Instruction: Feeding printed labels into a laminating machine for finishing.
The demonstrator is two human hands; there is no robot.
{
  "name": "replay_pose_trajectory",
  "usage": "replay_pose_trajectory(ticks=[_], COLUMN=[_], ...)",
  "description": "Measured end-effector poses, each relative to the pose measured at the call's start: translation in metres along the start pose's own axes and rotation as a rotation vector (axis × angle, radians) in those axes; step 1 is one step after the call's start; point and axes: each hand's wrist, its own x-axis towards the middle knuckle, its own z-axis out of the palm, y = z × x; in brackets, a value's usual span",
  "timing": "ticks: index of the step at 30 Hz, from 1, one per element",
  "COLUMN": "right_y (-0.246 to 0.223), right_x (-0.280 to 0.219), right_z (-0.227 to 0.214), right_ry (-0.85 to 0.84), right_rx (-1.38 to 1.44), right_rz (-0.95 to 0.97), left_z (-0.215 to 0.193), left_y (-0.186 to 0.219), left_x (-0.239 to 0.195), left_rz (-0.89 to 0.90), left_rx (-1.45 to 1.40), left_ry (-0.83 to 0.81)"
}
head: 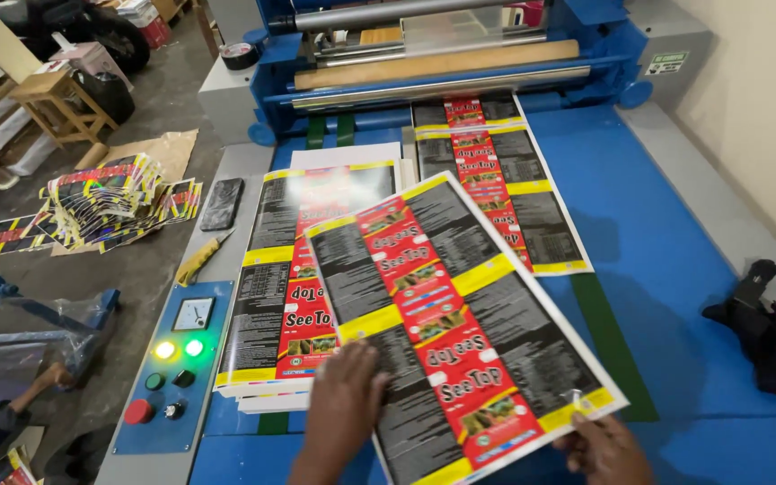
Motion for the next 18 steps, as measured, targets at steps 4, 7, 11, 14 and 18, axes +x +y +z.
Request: replay_pose_trajectory(ticks=[4, 7, 11, 14, 18], right_y=[0.023, 0.024, 0.049, 0.084, 0.099], right_x=[0.016, -0.004, -0.012, 0.000, 0.003], right_z=[-0.088, -0.119, -0.183, -0.236, -0.249], right_ry=[-0.004, 0.169, 0.247, 0.273, 0.224], right_rx=[0.005, -0.014, -0.032, -0.104, -0.185], right_rz=[0.130, 0.005, -0.022, -0.004, -0.032], left_z=[-0.012, -0.018, -0.001, 0.002, -0.018], left_y=[-0.029, -0.022, -0.033, -0.047, -0.050], left_x=[-0.010, -0.013, -0.030, -0.032, -0.019], left_rz=[-0.074, -0.083, -0.096, -0.071, 0.053], left_rx=[0.134, 0.211, 0.286, 0.336, 0.300], left_ry=[-0.044, -0.143, -0.219, -0.191, -0.130])
